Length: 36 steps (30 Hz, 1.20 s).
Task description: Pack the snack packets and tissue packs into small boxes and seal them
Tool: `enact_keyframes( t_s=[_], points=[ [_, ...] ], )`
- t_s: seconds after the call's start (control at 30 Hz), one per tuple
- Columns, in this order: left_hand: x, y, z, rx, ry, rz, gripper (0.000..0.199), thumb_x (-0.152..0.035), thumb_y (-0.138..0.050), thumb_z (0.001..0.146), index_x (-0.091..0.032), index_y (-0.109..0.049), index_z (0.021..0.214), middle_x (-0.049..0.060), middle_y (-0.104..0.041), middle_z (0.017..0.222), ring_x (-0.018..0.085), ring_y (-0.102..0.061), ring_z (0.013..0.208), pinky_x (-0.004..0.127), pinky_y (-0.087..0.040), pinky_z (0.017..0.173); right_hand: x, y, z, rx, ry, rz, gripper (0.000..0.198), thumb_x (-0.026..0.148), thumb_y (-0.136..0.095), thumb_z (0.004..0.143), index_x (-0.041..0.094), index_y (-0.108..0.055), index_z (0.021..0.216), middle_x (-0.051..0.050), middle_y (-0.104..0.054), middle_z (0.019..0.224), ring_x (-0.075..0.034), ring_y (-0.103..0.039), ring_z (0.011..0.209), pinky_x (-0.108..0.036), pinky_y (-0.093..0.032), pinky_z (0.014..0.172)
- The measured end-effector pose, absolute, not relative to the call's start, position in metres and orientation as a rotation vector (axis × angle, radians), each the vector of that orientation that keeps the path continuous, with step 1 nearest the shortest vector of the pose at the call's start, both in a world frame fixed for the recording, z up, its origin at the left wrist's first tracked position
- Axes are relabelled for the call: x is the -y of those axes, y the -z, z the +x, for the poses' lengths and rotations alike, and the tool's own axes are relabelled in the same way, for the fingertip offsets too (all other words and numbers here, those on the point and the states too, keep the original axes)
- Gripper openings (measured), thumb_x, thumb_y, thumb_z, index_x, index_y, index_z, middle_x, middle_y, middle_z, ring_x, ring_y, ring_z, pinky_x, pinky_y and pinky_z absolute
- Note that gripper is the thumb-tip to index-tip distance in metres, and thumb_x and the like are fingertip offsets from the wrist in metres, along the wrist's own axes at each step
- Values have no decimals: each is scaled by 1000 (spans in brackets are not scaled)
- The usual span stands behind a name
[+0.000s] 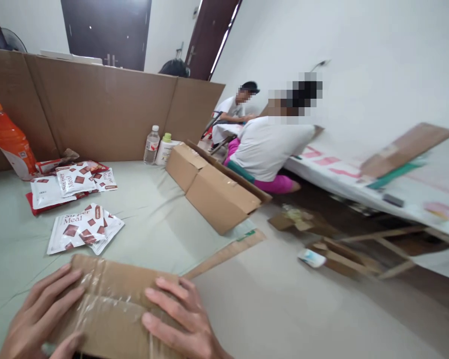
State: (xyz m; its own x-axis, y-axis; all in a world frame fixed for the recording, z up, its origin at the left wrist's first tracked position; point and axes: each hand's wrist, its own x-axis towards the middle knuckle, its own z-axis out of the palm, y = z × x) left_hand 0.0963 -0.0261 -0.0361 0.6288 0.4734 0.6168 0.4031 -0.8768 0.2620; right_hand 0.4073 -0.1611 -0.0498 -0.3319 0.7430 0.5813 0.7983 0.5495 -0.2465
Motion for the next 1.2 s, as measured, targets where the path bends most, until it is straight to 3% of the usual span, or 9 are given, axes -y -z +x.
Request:
enact_keyframes(
  t_s=[0.1, 0.17, 0.3, 0.37, 0.47, 0.57, 0.73, 0.93, 1.2],
  points=[
    [-7, 27, 177, -395, -991, 2785, 40, -36, -57, 100, -13, -60, 133, 20, -67, 139, 39, -53, 142, 56, -55, 110, 183, 58, 431, 1945, 288, -1387, 52, 31, -63, 92, 24, -62, 143, -16, -68, 142, -38, -56, 140, -57, -52, 103],
    [-32, 23, 223, -278, -856, 2789, 39, -44, -55, 103, -15, -65, 127, 18, -68, 138, 37, -56, 139, 56, -53, 113, 181, 64, 448, 1856, 430, -1468, 49, 25, -64, 92, 23, -63, 141, -16, -68, 140, -38, -57, 137, -55, -52, 101],
    [-60, 32, 269, -463, -812, 2774, 60, -46, -46, 108, -12, -40, 157, 28, -40, 164, 40, -45, 150, 60, -47, 117, 142, 76, 487, 1646, 629, -1606, 40, 26, -67, 95, 26, -67, 135, -15, -71, 135, -36, -62, 131, -56, -51, 104],
    [-56, 47, 263, -517, -772, 2781, 63, -42, -47, 108, -13, -32, 162, 28, -36, 166, 40, -40, 154, 61, -46, 118, 107, 78, 506, 1519, 675, -1683, 32, 33, -65, 97, 25, -72, 126, -14, -73, 129, -35, -64, 126, -55, -51, 104],
    [-38, 79, 232, -524, -662, 2827, 54, -33, -57, 103, -16, -47, 154, 26, -44, 163, 42, -44, 151, 61, -50, 113, 43, 72, 526, 1376, 612, -1903, 33, 40, -61, 97, 22, -76, 120, -15, -72, 133, -36, -61, 128, -54, -50, 104],
    [-21, 113, 200, -471, -556, 2892, 51, -33, -70, 93, -18, -61, 141, 25, -55, 155, 44, -54, 143, 62, -52, 110, -24, 58, 537, 1300, 447, -2168, 40, 38, -61, 96, 22, -72, 130, -15, -65, 146, -36, -52, 136, -55, -46, 105],
    [-20, 149, 181, -337, -512, 3097, 65, -39, -69, 92, -22, -52, 152, 20, -56, 157, 39, -53, 146, 58, -48, 116, -110, 43, 551, 1260, 378, -2284, 43, 35, -58, 98, 21, -66, 138, -17, -59, 152, -35, -44, 138, -53, -39, 105],
    [-25, 171, 187, -285, -631, 3086, 64, -43, -72, 87, -18, -58, 144, 21, -59, 153, 42, -54, 142, 56, -44, 116, -150, 36, 572, 1250, 371, -2382, 35, 30, -55, 100, 21, -67, 131, -17, -63, 144, -33, -48, 133, -49, -37, 104],
    [-4, 130, 191, -459, -219, 2811, 61, -46, -64, 98, -19, -53, 151, 21, -47, 163, 39, -42, 154, 59, -33, 126, -108, 65, 545, 1249, 472, -2162, 59, 42, -49, 99, 14, -54, 151, -26, -45, 162, -42, -40, 148, -63, -37, 113]
  ],
)
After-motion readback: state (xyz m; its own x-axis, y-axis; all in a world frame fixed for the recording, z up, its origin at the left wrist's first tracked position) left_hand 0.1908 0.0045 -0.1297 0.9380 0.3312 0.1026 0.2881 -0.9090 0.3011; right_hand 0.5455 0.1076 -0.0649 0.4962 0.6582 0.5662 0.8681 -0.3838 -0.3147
